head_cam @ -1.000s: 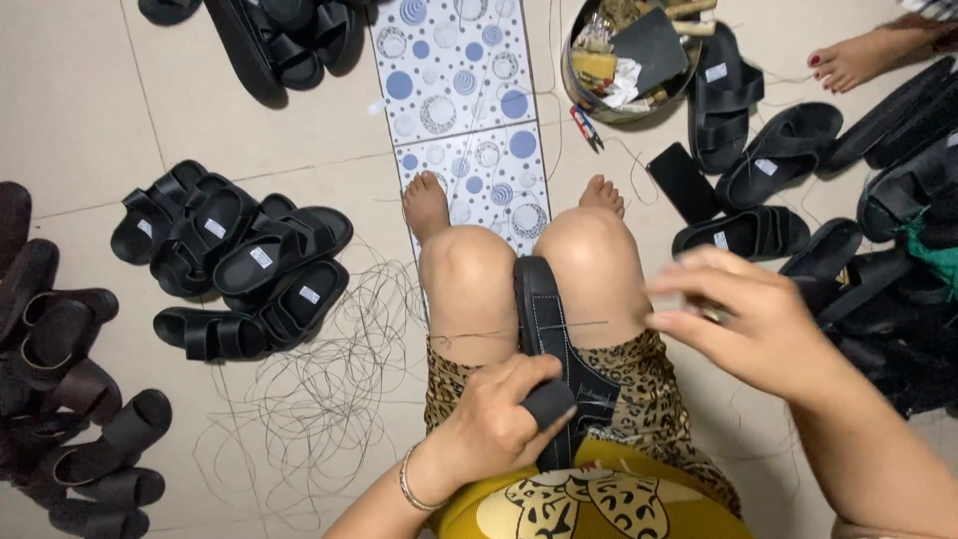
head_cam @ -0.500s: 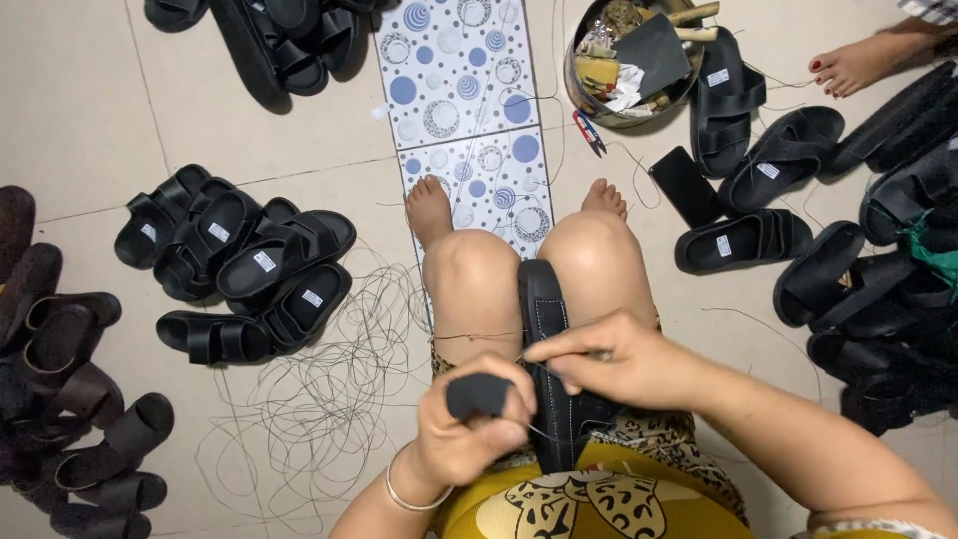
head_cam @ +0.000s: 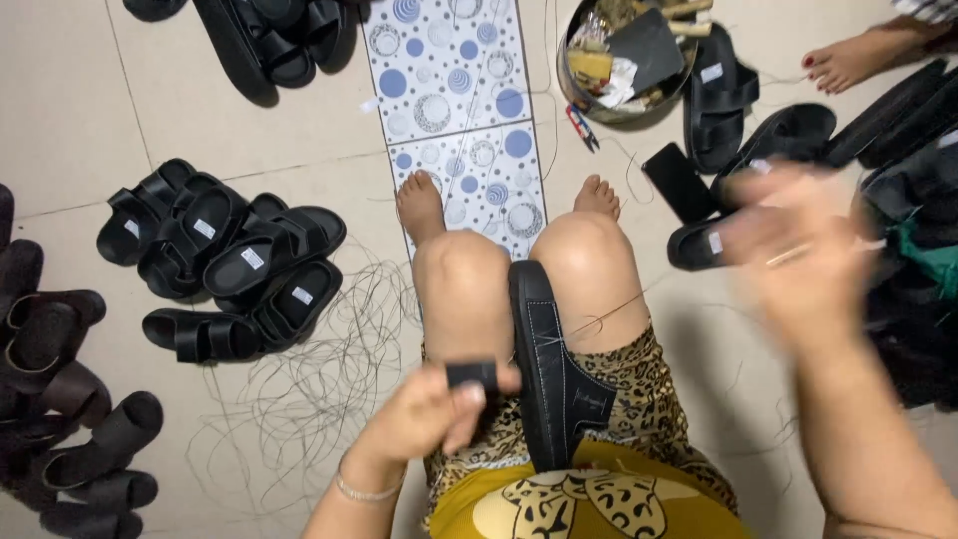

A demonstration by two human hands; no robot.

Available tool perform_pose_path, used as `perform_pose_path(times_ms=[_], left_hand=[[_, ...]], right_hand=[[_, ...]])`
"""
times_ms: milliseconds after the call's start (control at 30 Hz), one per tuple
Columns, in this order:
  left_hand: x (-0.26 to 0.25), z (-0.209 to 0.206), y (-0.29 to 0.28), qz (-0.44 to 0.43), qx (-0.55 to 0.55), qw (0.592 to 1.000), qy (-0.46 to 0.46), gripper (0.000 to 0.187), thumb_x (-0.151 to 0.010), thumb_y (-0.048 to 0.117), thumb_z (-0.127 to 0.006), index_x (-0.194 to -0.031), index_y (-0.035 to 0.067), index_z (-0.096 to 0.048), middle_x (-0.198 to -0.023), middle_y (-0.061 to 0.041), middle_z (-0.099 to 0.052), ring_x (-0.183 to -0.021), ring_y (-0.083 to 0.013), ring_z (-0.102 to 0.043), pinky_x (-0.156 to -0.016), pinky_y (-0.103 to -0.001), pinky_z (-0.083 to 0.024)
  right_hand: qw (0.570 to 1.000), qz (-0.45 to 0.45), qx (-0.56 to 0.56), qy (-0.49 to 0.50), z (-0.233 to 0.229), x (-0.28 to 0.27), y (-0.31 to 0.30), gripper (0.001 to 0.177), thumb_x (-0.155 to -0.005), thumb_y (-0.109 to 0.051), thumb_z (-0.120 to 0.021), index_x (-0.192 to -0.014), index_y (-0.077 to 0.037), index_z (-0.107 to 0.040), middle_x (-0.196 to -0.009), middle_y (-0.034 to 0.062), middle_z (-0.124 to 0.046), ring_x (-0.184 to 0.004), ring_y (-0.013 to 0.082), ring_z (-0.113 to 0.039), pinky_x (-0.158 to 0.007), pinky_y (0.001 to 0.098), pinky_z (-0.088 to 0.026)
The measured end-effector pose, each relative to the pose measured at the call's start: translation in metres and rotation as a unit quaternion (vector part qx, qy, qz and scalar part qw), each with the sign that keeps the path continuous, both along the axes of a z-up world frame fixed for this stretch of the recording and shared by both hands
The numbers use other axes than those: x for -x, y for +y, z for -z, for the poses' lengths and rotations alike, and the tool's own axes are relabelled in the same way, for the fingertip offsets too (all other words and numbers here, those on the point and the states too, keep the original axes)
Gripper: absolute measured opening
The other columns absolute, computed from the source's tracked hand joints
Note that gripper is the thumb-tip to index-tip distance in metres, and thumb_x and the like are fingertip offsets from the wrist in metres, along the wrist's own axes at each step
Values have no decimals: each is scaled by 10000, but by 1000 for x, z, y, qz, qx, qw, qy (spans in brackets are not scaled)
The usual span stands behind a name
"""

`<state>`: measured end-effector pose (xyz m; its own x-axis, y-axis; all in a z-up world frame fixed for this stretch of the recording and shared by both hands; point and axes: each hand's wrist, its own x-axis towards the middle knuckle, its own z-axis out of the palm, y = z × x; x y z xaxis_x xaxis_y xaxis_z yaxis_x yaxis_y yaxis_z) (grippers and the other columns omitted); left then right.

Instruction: Hand-stitching the upper component of a black sandal to its sole using a needle and thread.

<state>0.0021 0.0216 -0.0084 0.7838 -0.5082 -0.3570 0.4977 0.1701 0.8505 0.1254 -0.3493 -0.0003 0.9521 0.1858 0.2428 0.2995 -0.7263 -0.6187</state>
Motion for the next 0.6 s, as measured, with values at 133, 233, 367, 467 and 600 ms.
perform_pose_path(times_ms=[133, 233, 367, 467, 600], left_hand=[[-71, -52, -18, -201, -162, 925, -279, 413, -990, 22, -543, -592, 57, -645, -375, 7, -475, -318, -123, -312, -345, -221, -299], [-114, -39, -14, -237, -422, 636, -601, 336, -815, -101, -736, -1137, -141, -648, -1119, -241, -768, -512, -148, -503, -502, -300, -460], [-153, -33, -23, -295, -278, 810, -425, 176, -997, -70, -560, -1132, -165, -621, -1085, -220, -738, -831, -253, -787, -733, -295, -658], [-174, 2, -19, -383, 75, 919, -60, 405, -997, 311, -630, -1160, -59, -653, -612, -62, -634, -547, -174, -658, -537, -247, -545], [-166, 66, 18, -444, 115, 883, 102, 263, -1061, 209, -516, -956, 15, -658, -498, 42, -397, -358, -71, -328, -310, -245, -259]], right_hand=[[862, -263, 152, 407, -24, 38, 71, 606, -923, -478, -643, -1478, -254, -545, -1326, 132, -695, -1021, 326, -773, -826, 475, -653], [902, -306, 138, 272, -46, 41, 69, 150, -888, -333, -688, -845, -194, -723, -769, -34, -726, -668, 228, -690, -647, 376, -555], [901, -325, -82, 275, -67, 27, 95, 34, -808, -133, -748, -840, -146, -746, -976, 1, -696, -712, 167, -640, -622, 280, -531], [809, -347, -345, 324, -34, 29, 108, 416, -1059, -312, -454, -827, -28, -650, -1256, 215, -695, -1193, 374, -697, -1039, 468, -561], [746, -150, -482, 434, 3, 33, 93, 424, -1051, -170, -437, -649, -90, -545, -566, 57, -559, -625, 219, -610, -696, 359, -559]])
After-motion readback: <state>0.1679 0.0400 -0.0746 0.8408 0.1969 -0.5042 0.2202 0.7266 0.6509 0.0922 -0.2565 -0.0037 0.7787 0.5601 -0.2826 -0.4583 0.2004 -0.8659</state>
